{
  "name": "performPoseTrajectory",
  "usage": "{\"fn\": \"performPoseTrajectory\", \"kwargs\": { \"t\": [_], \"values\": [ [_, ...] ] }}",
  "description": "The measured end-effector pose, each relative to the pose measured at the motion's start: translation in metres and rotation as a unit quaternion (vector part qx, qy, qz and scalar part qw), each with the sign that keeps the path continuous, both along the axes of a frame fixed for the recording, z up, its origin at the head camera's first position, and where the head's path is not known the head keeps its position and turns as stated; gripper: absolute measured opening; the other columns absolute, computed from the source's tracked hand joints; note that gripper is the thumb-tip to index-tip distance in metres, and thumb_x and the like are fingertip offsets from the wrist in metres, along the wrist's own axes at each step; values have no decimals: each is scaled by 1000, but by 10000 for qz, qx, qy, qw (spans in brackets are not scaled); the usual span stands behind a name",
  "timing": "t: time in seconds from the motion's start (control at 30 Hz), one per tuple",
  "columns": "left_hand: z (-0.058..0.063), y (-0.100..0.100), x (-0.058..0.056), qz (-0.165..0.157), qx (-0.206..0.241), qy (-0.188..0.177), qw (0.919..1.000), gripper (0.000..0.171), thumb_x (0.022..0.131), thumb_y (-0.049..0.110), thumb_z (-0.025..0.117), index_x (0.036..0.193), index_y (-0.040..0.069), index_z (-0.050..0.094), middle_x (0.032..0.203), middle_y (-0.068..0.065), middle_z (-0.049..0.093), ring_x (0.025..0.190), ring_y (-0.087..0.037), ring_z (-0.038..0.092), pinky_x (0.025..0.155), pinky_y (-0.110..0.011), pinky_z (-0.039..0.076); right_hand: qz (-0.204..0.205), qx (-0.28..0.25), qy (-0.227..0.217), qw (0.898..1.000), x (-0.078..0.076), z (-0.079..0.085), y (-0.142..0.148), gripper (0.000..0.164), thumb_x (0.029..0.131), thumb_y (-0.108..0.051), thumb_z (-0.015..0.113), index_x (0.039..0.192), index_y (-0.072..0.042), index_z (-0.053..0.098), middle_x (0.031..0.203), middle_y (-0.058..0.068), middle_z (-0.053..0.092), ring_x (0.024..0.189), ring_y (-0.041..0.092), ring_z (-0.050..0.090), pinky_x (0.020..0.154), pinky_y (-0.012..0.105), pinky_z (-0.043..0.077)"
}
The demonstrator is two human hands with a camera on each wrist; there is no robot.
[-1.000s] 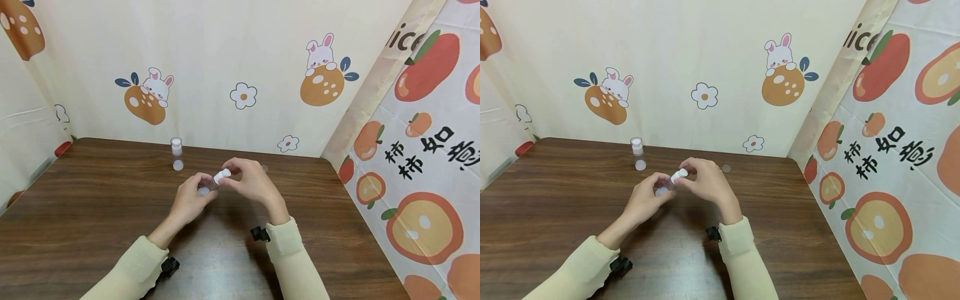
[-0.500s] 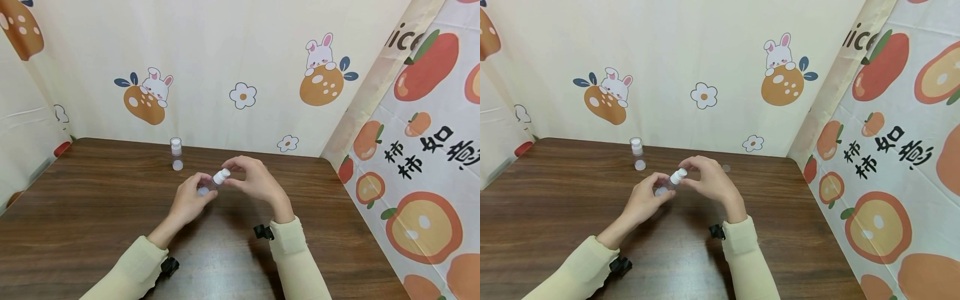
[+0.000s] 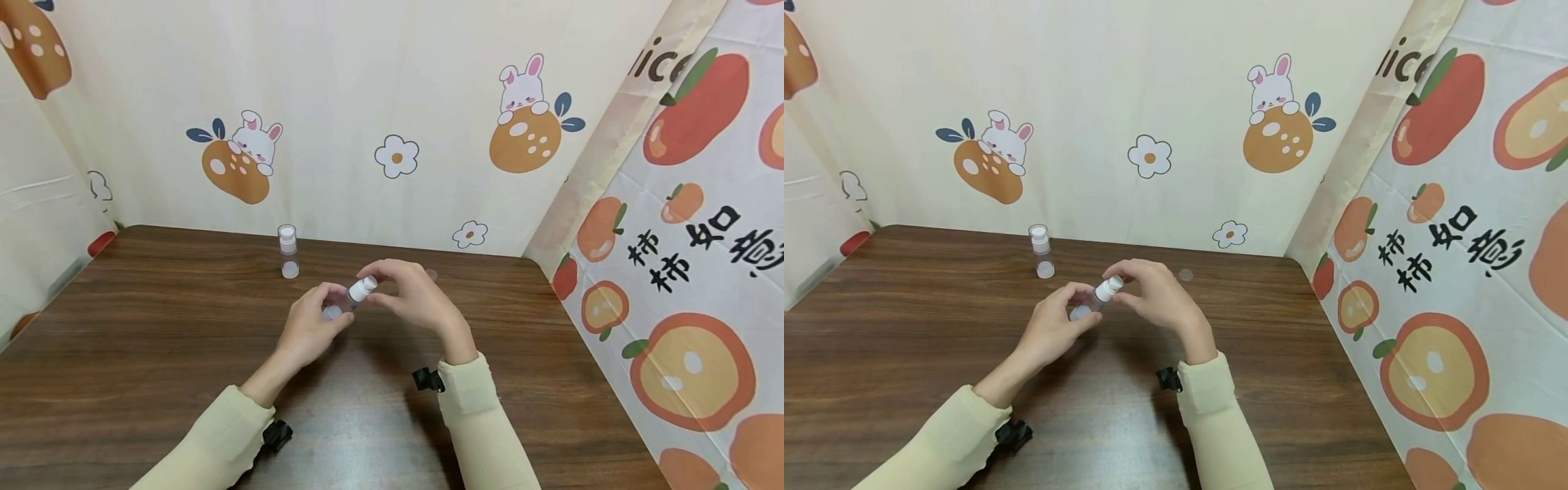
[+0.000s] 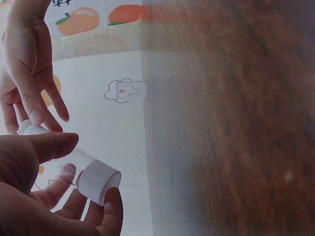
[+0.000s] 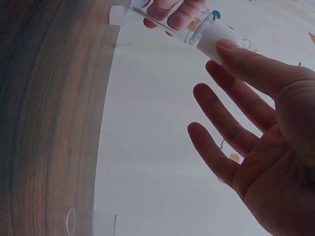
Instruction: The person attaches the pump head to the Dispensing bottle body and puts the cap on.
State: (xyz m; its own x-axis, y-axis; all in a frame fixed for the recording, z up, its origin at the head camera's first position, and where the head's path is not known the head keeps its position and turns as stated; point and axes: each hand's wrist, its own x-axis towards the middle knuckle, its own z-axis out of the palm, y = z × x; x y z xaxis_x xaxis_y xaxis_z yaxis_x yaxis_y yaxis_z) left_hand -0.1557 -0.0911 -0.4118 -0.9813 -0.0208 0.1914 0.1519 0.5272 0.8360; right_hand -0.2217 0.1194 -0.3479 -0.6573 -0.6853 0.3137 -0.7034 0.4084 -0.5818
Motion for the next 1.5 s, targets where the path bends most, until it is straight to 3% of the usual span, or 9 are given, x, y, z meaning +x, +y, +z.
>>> {"fn": "performPoseTrajectory", "kwargs": {
  "t": [0.5, 1.13, 1.33, 1.5],
  "values": [
    [0, -1, 0, 3, -21, 15, 10000, 37, 93, 14, 82, 127, 8, 69, 121, -12, 70, 113, -30, 64, 96, -50, 51, -232, 138, -169, 9995, -1, 0, 1, 18, 96, -15, 81, 112, -17, 74, 101, -11, 73, 98, 5, 68, 93, 32, 56],
    [1, -1, 0, -6, -108, 162, 9998, 39, 92, 14, 83, 128, 9, 71, 121, -12, 71, 112, -31, 66, 95, -49, 51, -710, 401, -269, 9963, -1, -1, 2, 15, 95, -27, 83, 106, -20, 74, 94, -13, 73, 91, 5, 67, 85, 34, 54],
    [1, -1, -1, -11, -103, 164, 9998, 39, 92, 14, 83, 128, 9, 71, 121, -12, 71, 113, -31, 66, 95, -50, 51, -761, 434, -320, 9956, -1, -1, 2, 20, 95, -32, 83, 109, -20, 74, 95, -12, 73, 91, 6, 68, 84, 40, 57],
    [0, -1, -1, -2, -103, 139, 9999, 38, 92, 15, 83, 128, 9, 71, 120, -12, 71, 112, -31, 66, 95, -50, 51, -687, 319, -351, 9965, -1, 1, 4, 32, 93, -31, 85, 119, -20, 73, 103, -11, 73, 99, 9, 71, 87, 37, 57]
  ]
}}
